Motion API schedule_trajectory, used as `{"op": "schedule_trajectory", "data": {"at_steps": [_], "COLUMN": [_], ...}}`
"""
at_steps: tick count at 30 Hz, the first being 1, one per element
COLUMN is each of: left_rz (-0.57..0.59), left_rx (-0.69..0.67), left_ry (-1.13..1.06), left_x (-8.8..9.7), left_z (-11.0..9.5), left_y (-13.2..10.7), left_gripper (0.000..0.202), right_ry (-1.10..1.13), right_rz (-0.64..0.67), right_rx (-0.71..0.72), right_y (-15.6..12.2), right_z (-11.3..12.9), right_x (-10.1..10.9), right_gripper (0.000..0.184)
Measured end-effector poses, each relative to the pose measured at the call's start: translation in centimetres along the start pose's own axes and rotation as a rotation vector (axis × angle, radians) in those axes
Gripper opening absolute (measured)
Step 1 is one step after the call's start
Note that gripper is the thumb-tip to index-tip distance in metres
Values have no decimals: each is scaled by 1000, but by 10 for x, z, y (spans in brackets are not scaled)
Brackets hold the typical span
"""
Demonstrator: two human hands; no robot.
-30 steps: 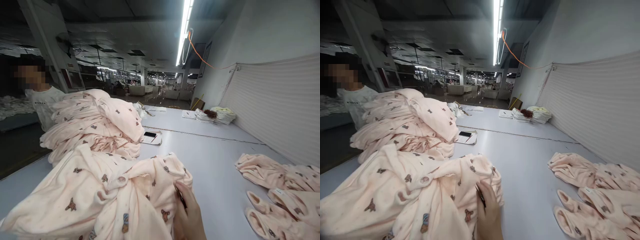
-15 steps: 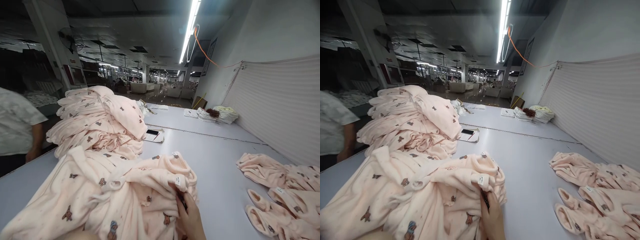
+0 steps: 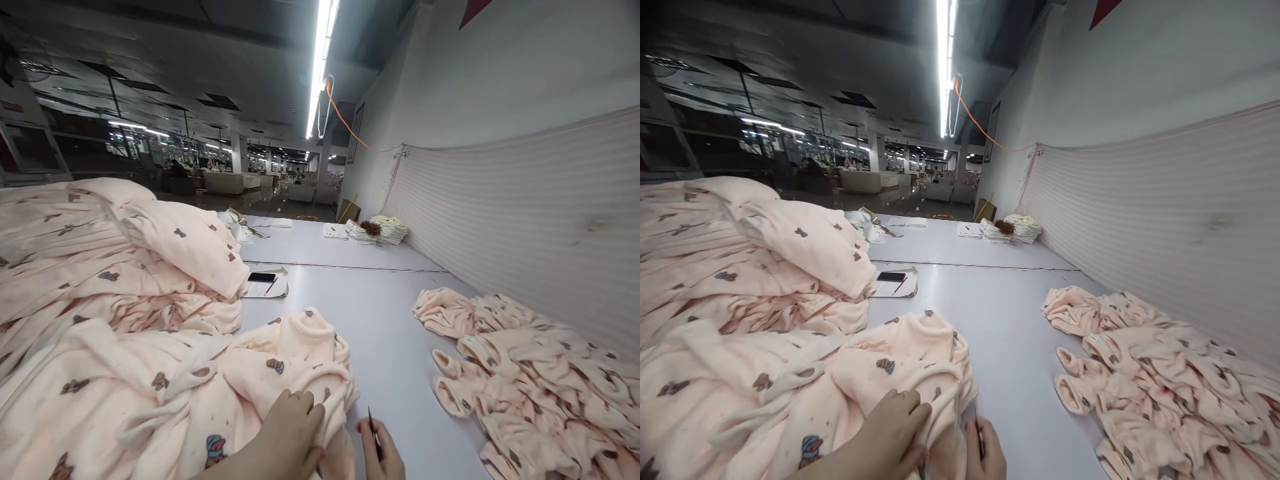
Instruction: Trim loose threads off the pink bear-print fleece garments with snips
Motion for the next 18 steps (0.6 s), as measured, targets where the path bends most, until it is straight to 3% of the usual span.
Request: {"op": "schedule_trajectory", "data": {"at_steps": [4,10,13,15,18], "left_rz": [15,-160,-208,-218,-210], "left_rx": [-33,2,44,81,148], "left_ry": [48,-416,-584,-711,-831], "left_x": [-8,4,12,17,18], "left_z": [2,14,18,21,27], "left_y": [-8,-3,2,4,5], "left_gripper": [21,56,42,26,18], "right_ry": [142,377,384,264,87], "right_rz": [0,102,138,113,113], "right_rx": [-106,-138,-79,17,154], "right_y": [35,33,26,24,21], "right_z": [17,51,69,77,83], "right_x": [-19,-46,-41,-31,-20], "right_gripper": [28,31,33,29,24]}}
Point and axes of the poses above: each hand's wrist, its own y-axis towards the middle knuckle, its own x-axis out of the back of the hand, z = x × y, the point moved 5 cm from there along y, towards the middle knuckle, and after that the axes turned 10 degrees about x, right-handed, at the moved point
